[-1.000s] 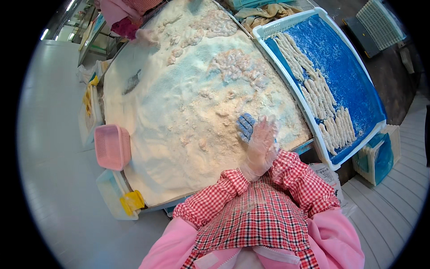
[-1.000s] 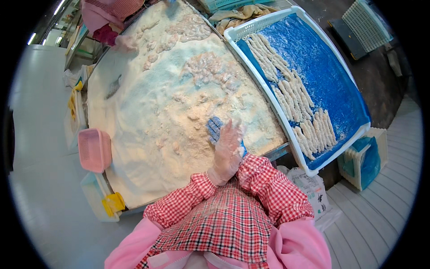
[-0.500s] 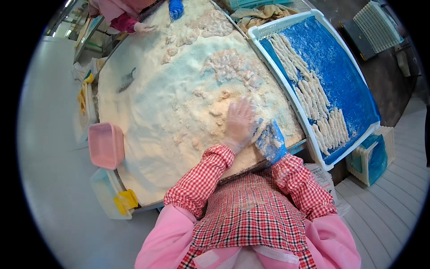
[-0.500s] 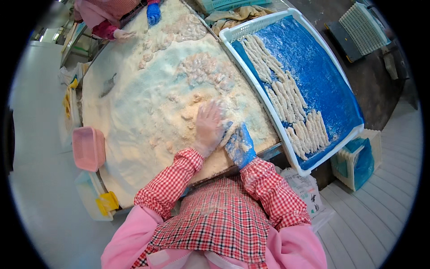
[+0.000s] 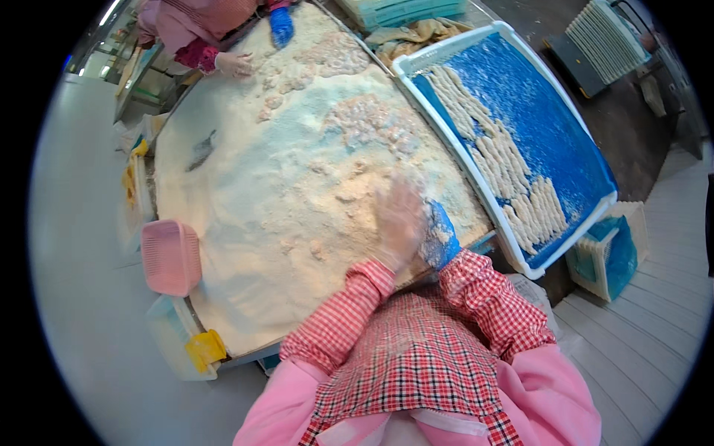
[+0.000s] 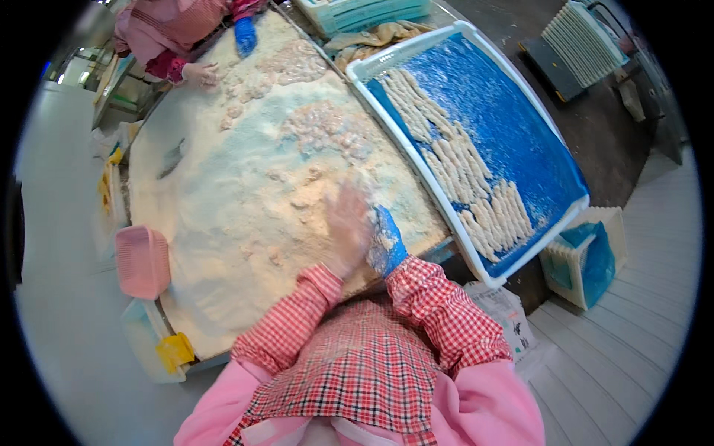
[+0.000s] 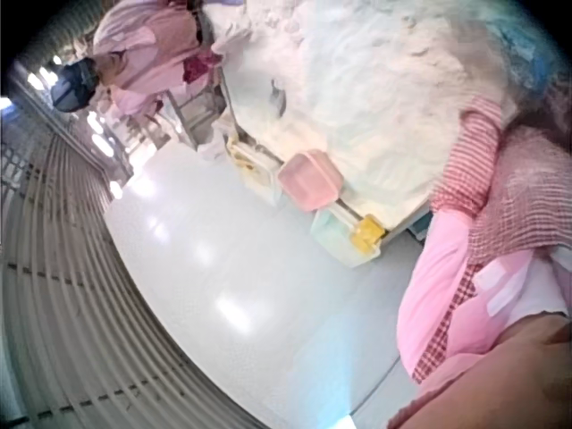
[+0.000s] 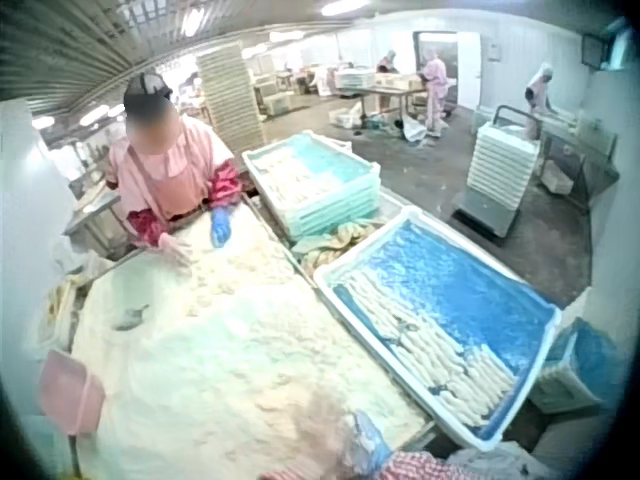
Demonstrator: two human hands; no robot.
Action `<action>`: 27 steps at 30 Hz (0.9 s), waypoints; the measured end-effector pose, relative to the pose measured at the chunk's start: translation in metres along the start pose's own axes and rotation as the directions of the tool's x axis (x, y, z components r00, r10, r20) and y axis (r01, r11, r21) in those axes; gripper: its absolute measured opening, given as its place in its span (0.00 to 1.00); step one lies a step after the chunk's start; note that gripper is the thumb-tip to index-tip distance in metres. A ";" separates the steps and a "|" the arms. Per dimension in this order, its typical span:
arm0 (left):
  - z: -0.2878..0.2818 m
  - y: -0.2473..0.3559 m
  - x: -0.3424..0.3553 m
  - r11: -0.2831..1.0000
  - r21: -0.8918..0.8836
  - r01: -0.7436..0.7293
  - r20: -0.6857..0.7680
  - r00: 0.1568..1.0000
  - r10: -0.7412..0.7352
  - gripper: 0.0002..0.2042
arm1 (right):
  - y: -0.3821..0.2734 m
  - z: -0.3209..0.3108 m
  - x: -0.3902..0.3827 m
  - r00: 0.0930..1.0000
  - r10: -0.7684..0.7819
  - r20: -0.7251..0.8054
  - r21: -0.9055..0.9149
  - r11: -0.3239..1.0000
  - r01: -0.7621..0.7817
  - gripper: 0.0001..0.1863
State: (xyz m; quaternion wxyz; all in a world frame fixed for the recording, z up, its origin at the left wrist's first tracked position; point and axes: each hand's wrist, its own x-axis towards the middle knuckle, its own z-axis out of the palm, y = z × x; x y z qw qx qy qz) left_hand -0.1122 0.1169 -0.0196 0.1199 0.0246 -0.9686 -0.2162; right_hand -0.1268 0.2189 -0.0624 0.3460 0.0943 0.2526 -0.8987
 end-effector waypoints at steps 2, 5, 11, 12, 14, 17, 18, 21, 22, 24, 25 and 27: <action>0.003 -0.011 -0.001 0.998 0.065 -0.005 0.045 0.999 0.002 0.29 | -0.018 -0.018 -0.004 0.987 0.152 0.053 0.090 0.984 -0.156 0.26; -0.018 -0.028 -0.020 0.995 -0.036 -0.093 0.241 0.965 0.099 0.30 | -0.068 -0.031 -0.013 0.963 0.245 -0.111 -0.037 0.967 -0.251 0.25; -0.031 -0.108 -0.095 0.950 0.305 0.067 0.151 0.981 -0.118 0.31 | -0.260 -0.040 -0.055 0.573 -0.435 -0.694 -0.673 0.674 -0.304 0.22; -0.040 -0.103 -0.080 0.941 0.267 0.210 0.099 0.965 -0.243 0.30 | -0.292 -0.080 -0.058 0.613 -0.459 -0.643 -0.740 0.579 -0.343 0.25; -0.032 -0.116 -0.052 0.940 0.144 0.310 0.042 0.947 -0.319 0.28 | -0.321 -0.122 -0.059 0.691 -0.446 -0.568 -0.794 0.519 -0.318 0.30; -0.016 -0.118 0.005 0.861 -0.041 0.506 0.013 0.862 -0.506 0.26 | -0.332 -0.127 -0.059 0.779 -0.376 -0.502 -0.790 0.566 -0.236 0.35; -0.015 -0.108 0.025 0.862 -0.047 0.504 0.092 0.862 -0.499 0.25 | -0.334 -0.120 -0.059 0.806 -0.345 -0.480 -0.809 0.530 -0.255 0.36; -0.015 -0.066 0.041 0.947 -0.123 0.297 0.155 0.948 -0.277 0.20 | -0.342 -0.115 -0.059 0.741 -0.314 -0.593 -0.775 0.474 -0.419 0.33; -0.016 -0.061 0.037 0.985 -0.095 0.143 0.105 0.986 -0.133 0.20 | -0.352 -0.152 -0.068 0.778 -0.353 -0.520 -0.843 0.358 -0.401 0.30; -0.027 -0.069 0.020 0.990 0.016 -0.141 0.030 0.990 0.141 0.20 | -0.347 -0.175 -0.077 0.787 -0.518 -0.335 -0.925 0.021 -0.379 0.25; -0.035 -0.079 0.015 0.998 0.057 -0.013 0.106 0.994 0.007 0.19 | -0.344 -0.179 -0.074 0.809 -0.553 -0.198 -0.934 -0.143 -0.326 0.24; -0.053 -0.097 -0.005 0.953 0.171 0.248 0.232 0.930 -0.284 0.16 | -0.321 -0.147 -0.057 0.821 -0.570 0.026 -0.936 -0.302 -0.180 0.23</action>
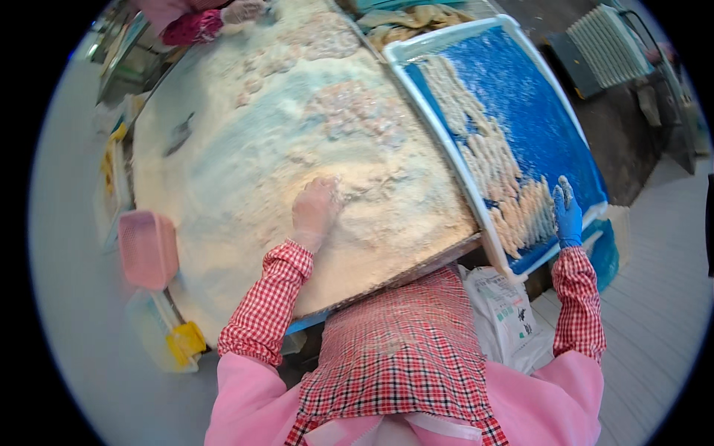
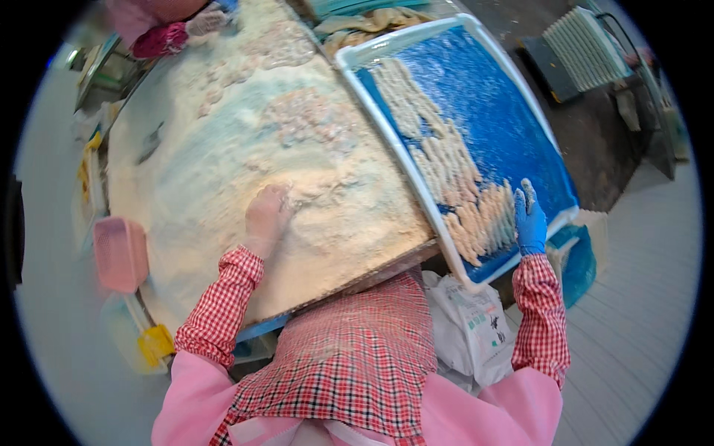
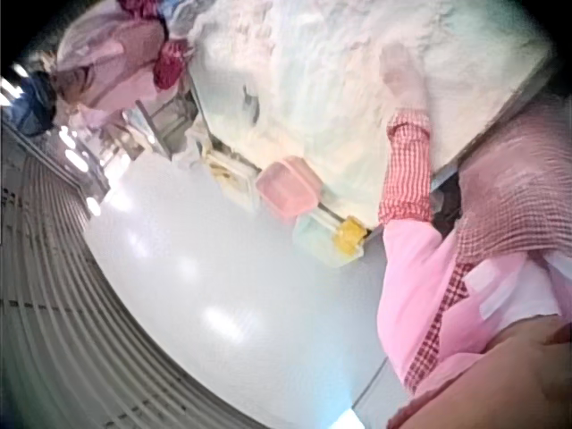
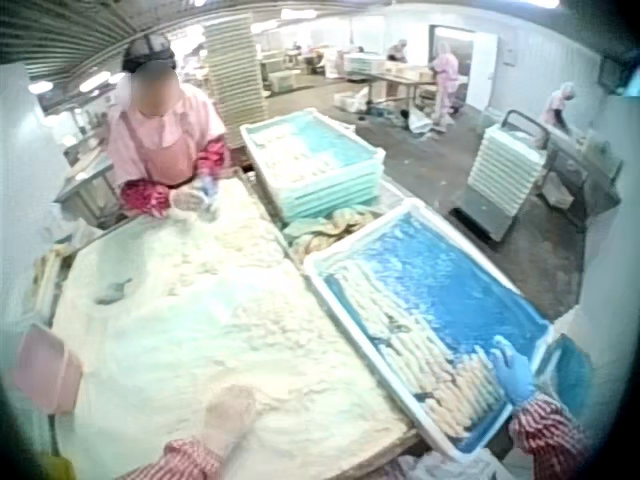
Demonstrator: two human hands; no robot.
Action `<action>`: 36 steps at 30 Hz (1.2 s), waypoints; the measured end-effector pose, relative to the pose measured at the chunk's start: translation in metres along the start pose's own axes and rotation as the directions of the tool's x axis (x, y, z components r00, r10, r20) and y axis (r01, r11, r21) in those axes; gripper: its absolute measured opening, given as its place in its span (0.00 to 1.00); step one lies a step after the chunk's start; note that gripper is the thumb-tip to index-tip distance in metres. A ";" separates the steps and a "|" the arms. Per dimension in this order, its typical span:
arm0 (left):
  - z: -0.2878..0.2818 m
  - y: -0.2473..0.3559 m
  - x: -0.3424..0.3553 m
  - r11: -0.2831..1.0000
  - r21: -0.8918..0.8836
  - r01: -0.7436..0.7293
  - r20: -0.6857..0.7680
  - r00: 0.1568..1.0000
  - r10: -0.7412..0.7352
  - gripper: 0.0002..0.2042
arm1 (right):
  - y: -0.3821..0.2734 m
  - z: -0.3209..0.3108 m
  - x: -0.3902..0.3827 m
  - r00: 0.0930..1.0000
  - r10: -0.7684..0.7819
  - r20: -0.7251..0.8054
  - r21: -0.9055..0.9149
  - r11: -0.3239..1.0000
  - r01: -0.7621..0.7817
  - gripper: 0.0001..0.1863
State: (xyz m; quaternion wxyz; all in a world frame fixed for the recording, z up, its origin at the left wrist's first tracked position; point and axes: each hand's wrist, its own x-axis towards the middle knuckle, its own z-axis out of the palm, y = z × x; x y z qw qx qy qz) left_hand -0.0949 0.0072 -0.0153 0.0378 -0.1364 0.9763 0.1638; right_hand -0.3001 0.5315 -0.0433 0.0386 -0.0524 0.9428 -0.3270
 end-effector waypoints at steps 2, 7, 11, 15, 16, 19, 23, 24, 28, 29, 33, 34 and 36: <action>-0.016 -0.017 -0.001 0.908 -0.220 0.356 0.152 0.932 -0.329 0.16 | -0.095 0.021 -0.010 0.985 0.043 0.167 0.316 0.944 -0.094 0.23; -0.014 -0.022 0.000 0.858 -0.514 -0.013 -0.245 0.960 -0.133 0.12 | -0.229 0.112 -0.040 0.874 -0.390 0.290 0.268 0.910 0.317 0.23; 0.002 0.005 0.023 0.979 0.015 -0.201 -0.292 0.936 0.197 0.11 | -0.279 0.158 -0.065 0.787 -0.499 0.361 0.336 0.857 0.389 0.23; -0.005 -0.010 0.014 0.994 -0.104 -0.024 -0.175 0.985 0.006 0.11 | -0.281 0.165 -0.072 0.729 -0.597 0.336 0.210 0.802 0.560 0.24; -0.013 -0.019 0.012 0.976 -0.217 -0.013 -0.208 0.978 -0.033 0.10 | -0.280 0.167 -0.067 0.746 -0.574 0.339 0.182 0.818 0.546 0.23; -0.051 -0.034 -0.003 0.895 -0.445 -0.023 -0.253 0.962 -0.101 0.09 | -0.281 0.176 -0.064 0.768 -0.530 0.360 0.114 0.842 0.528 0.23; -0.073 -0.057 -0.030 0.952 -0.243 -0.189 -0.319 0.942 0.106 0.10 | -0.315 0.207 -0.058 0.623 -0.726 0.291 0.034 0.658 0.752 0.23; -0.070 -0.066 -0.036 0.960 -0.132 -0.246 -0.321 0.927 0.194 0.10 | -0.323 0.214 -0.058 0.620 -0.733 0.280 -0.010 0.644 0.765 0.22; -0.057 -0.079 -0.047 0.992 0.101 -0.082 -0.143 0.985 0.096 0.10 | -0.327 0.246 -0.048 0.646 -0.617 0.449 -0.257 0.604 0.755 0.21; -0.051 -0.077 -0.046 0.999 0.016 0.041 -0.149 0.988 -0.038 0.11 | -0.329 0.246 -0.046 0.656 -0.577 0.486 -0.268 0.616 0.741 0.21; -0.040 -0.035 -0.023 0.971 -0.156 0.183 -0.073 0.978 -0.196 0.15 | -0.330 0.218 -0.057 0.696 -0.630 0.345 -0.269 0.644 0.716 0.21; -0.026 -0.030 -0.015 0.980 -0.098 0.176 -0.124 0.974 -0.187 0.14 | -0.333 0.209 -0.065 0.698 -0.635 0.333 -0.202 0.674 0.710 0.21; 0.004 -0.026 -0.002 0.986 0.027 0.162 -0.227 0.962 -0.152 0.13 | -0.337 0.190 -0.084 0.707 -0.641 0.300 -0.066 0.725 0.686 0.22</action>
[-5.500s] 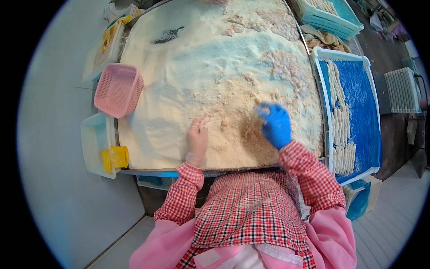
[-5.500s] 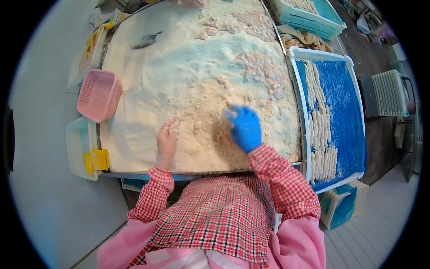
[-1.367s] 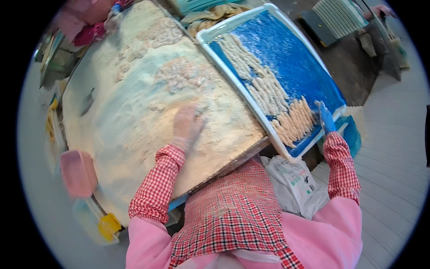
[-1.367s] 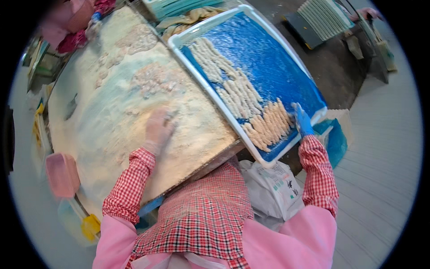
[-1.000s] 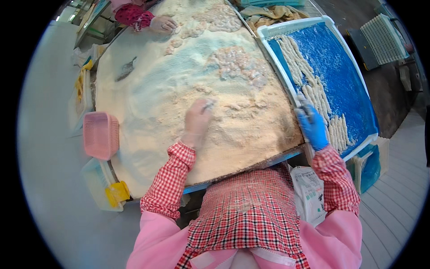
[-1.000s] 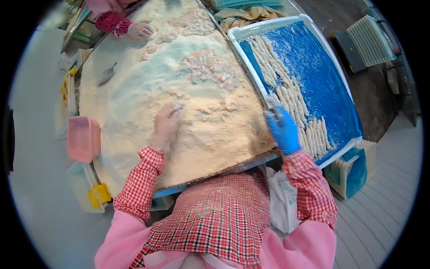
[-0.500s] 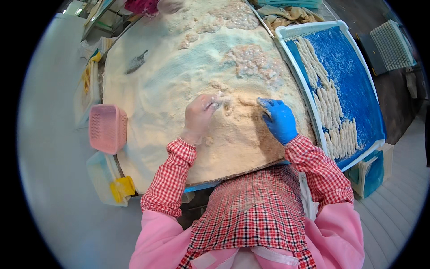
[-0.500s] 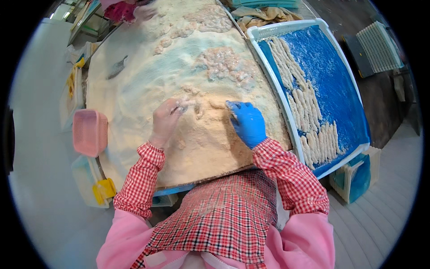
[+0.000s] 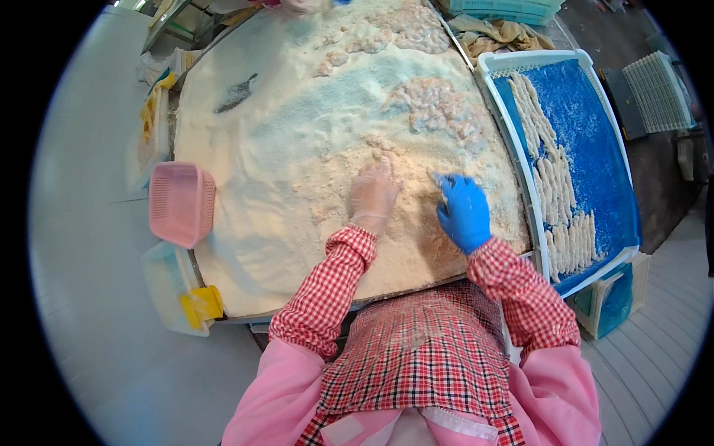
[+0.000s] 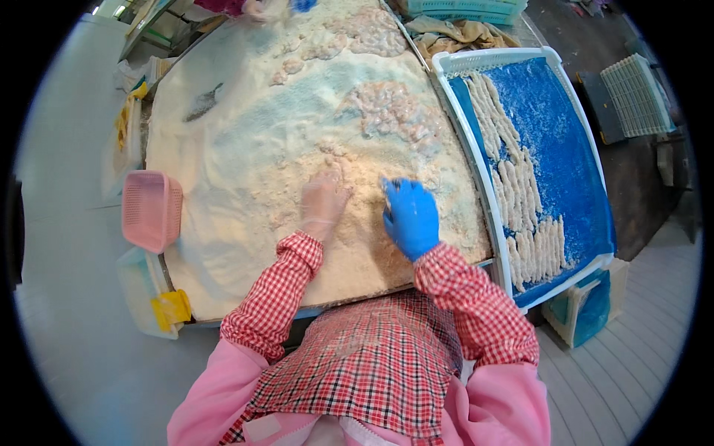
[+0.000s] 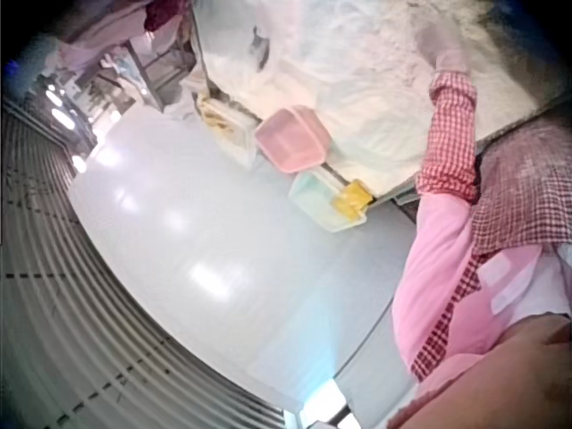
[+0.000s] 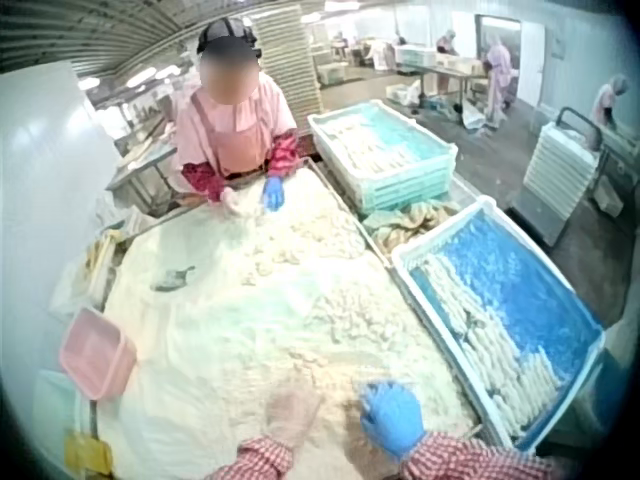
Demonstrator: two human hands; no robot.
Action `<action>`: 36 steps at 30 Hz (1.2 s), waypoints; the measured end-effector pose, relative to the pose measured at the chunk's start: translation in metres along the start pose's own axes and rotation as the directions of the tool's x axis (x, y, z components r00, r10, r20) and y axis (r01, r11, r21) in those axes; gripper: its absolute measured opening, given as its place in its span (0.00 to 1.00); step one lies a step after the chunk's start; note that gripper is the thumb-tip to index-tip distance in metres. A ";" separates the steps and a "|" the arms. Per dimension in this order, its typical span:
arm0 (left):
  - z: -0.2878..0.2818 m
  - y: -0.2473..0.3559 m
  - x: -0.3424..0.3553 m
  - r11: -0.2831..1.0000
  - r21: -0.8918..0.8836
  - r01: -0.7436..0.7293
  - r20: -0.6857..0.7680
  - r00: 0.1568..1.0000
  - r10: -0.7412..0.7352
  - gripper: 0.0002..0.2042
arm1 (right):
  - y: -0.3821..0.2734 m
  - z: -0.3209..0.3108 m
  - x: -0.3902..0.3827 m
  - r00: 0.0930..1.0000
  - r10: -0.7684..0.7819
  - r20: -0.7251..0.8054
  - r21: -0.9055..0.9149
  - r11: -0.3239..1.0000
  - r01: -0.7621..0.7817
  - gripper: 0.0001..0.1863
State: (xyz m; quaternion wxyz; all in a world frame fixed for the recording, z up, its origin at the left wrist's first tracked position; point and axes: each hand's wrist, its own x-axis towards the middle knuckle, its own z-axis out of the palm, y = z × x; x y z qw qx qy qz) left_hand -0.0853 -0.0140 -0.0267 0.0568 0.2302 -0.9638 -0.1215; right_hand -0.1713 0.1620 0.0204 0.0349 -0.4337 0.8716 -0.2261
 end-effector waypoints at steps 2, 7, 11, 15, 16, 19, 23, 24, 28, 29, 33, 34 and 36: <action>0.014 0.006 -0.010 0.996 -0.068 0.051 0.223 0.974 -0.034 0.14 | 0.010 0.029 -0.027 0.946 0.239 0.221 0.408 0.858 -0.312 0.20; -0.006 0.021 -0.064 0.953 -0.299 -0.055 0.175 0.978 0.111 0.17 | 0.012 0.071 -0.046 0.681 0.263 0.683 0.714 -0.433 -0.550 0.14; -0.024 0.044 -0.080 0.892 -0.440 -0.103 -0.010 0.994 0.110 0.16 | -0.007 0.078 -0.035 0.735 0.315 0.600 0.763 -0.501 -0.408 0.15; -0.022 0.039 -0.073 0.856 -0.498 0.136 -0.068 0.978 -0.195 0.19 | -0.026 0.069 -0.040 0.769 0.307 0.561 0.754 -0.572 -0.322 0.15; -0.017 0.042 -0.072 0.877 -0.475 0.080 -0.115 0.982 -0.153 0.22 | -0.025 0.075 -0.045 0.721 0.248 0.648 0.684 -0.605 -0.407 0.17; -0.017 0.078 -0.074 0.824 -0.565 -0.039 0.010 0.998 0.054 0.28 | -0.020 0.124 -0.066 0.913 0.186 0.363 0.391 -0.920 0.031 0.26; -0.016 0.090 -0.068 0.835 -0.462 -0.299 -0.113 0.954 0.279 0.27 | -0.018 0.108 -0.064 0.913 0.371 0.171 0.823 -0.564 0.075 0.29; -0.002 0.077 -0.060 0.873 -0.446 -0.197 -0.073 0.980 0.184 0.27 | 0.010 0.122 -0.075 0.881 0.252 0.399 0.870 -0.407 -0.278 0.30; 0.008 0.082 -0.060 0.907 -0.407 -0.105 -0.044 0.994 0.095 0.28 | -0.016 0.089 -0.057 0.889 0.168 0.426 0.742 -0.627 -0.237 0.31; 0.001 0.096 -0.066 0.942 -0.294 -0.162 -0.041 0.987 0.156 0.28 | -0.015 0.089 -0.058 0.911 0.196 0.364 0.769 -0.615 -0.175 0.31; 0.013 0.083 -0.055 0.978 -0.069 -0.197 -0.087 0.978 0.191 0.28 | 0.006 0.078 -0.089 0.874 0.301 0.381 0.847 -0.492 -0.200 0.28; 0.018 0.069 -0.046 0.980 -0.089 -0.180 -0.114 0.979 0.169 0.29 | 0.014 0.069 -0.088 0.887 0.210 0.411 0.740 -0.645 -0.191 0.26; 0.000 0.055 -0.053 0.915 -0.289 -0.281 -0.094 0.960 0.265 0.32 | 0.029 0.057 -0.073 0.918 0.030 0.396 0.450 -0.877 -0.166 0.23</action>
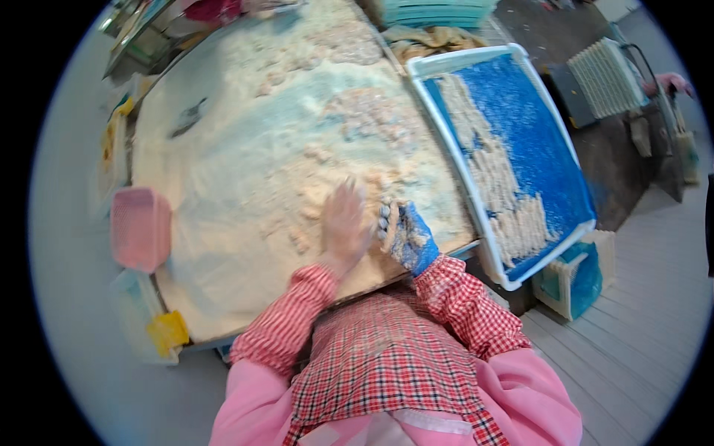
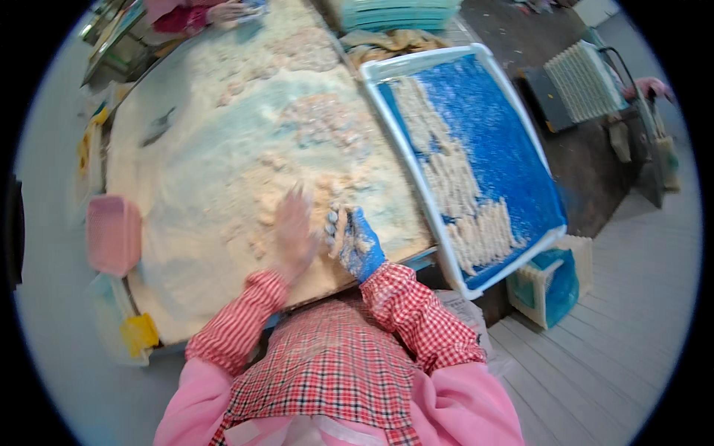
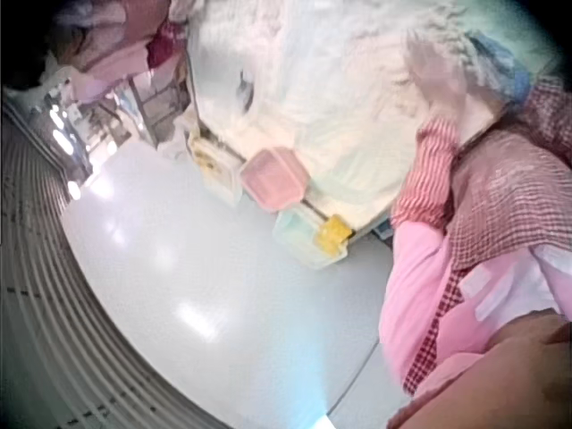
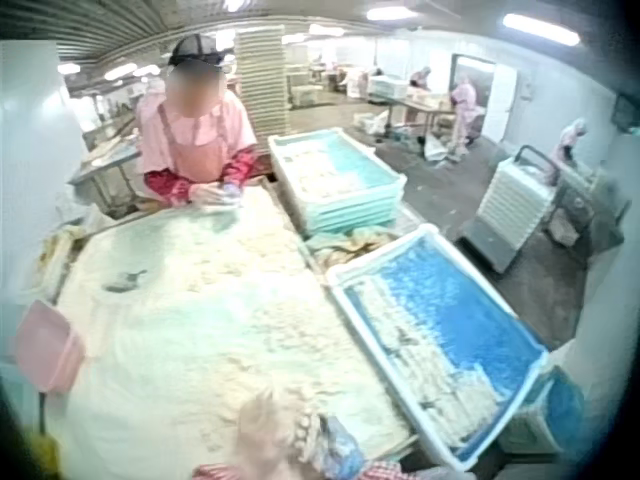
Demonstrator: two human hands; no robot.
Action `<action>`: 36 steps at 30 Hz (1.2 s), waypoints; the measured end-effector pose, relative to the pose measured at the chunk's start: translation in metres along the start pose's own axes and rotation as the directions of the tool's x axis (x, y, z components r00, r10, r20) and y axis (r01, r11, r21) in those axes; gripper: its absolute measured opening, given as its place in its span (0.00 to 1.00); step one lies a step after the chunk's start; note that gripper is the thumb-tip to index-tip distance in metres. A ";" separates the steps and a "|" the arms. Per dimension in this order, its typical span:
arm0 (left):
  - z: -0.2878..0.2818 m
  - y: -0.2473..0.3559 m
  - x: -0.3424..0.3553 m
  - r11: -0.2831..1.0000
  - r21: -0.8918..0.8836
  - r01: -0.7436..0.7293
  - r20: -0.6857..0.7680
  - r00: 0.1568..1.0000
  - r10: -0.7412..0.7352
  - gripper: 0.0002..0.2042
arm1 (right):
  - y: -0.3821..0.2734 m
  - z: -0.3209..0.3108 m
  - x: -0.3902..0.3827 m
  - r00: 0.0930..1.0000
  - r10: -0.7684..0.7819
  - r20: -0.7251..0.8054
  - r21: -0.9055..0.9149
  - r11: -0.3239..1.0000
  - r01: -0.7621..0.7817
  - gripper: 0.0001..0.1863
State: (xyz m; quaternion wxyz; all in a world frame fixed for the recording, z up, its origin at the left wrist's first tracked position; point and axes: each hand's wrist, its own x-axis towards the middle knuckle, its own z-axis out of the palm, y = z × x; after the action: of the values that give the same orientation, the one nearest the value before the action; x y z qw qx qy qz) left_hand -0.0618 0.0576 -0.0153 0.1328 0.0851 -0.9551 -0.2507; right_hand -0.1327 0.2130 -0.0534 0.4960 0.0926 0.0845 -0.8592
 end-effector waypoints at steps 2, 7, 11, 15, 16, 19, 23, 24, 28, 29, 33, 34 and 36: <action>0.002 -0.039 -0.053 0.942 0.261 -0.210 0.163 0.972 0.171 0.34 | -0.031 0.039 -0.013 0.926 -0.114 -0.361 -0.333 0.943 -0.014 0.24; 0.001 -0.083 -0.085 0.901 0.229 0.369 -0.086 0.929 -0.359 0.37 | -0.190 0.034 -0.041 0.547 -0.695 -0.467 -0.878 0.439 -0.193 0.29; 0.021 -0.062 -0.037 0.913 -0.050 0.406 -0.101 0.907 -0.409 0.33 | -0.262 0.033 -0.042 0.521 -0.782 -0.342 -0.933 0.217 -0.286 0.36; 0.023 -0.013 0.050 0.983 0.096 0.157 0.059 0.985 -0.163 0.24 | -0.293 0.018 -0.043 0.706 -0.612 -0.355 -0.934 0.199 -0.297 0.39; 0.019 0.002 0.074 0.984 0.133 0.114 0.130 0.983 -0.132 0.22 | -0.294 0.018 -0.045 0.747 -0.575 -0.333 -0.942 0.176 -0.285 0.39; 0.034 0.016 0.095 0.991 0.107 -0.082 0.294 0.955 0.047 0.17 | -0.297 0.015 -0.052 0.638 -0.665 -0.389 -0.908 0.157 -0.390 0.35; 0.022 0.004 0.082 0.979 -0.193 0.071 0.172 0.984 -0.038 0.13 | -0.294 -0.001 -0.069 0.635 -0.746 -0.201 -0.958 0.013 -0.288 0.25; 0.009 -0.001 0.081 0.976 -0.140 0.164 0.172 0.975 -0.139 0.12 | -0.286 0.001 -0.066 0.633 -0.761 -0.142 -0.977 0.005 -0.212 0.23; -0.037 -0.044 0.058 0.790 -0.177 0.586 0.192 0.808 -0.557 0.12 | -0.212 0.037 -0.023 0.903 -0.429 -0.013 -0.984 0.165 0.064 0.20; -0.044 -0.059 0.054 0.688 -0.251 0.681 0.212 0.732 -0.648 0.13 | -0.181 0.053 -0.006 0.906 -0.421 0.039 -0.998 0.033 0.059 0.19; -0.074 -0.074 0.020 0.973 0.150 0.178 -0.027 0.984 -0.176 0.12 | -0.094 0.064 0.042 0.902 -0.240 0.358 -0.798 -0.581 0.162 0.20; -0.070 -0.084 0.004 0.966 0.247 0.073 0.084 0.992 -0.097 0.13 | -0.076 0.065 0.053 0.894 -0.176 0.412 -0.708 -0.679 0.193 0.21; -0.075 -0.090 -0.008 0.967 0.228 0.112 0.182 0.971 -0.155 0.13 | -0.052 0.066 0.072 0.924 -0.084 0.373 -0.580 -0.798 0.162 0.20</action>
State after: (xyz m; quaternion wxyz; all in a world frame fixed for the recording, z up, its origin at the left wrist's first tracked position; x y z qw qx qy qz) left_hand -0.0232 -0.0523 0.0005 0.0098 0.1380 -0.9772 -0.1612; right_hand -0.2178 0.1624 -0.0039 0.0785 -0.4655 0.8318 -0.2919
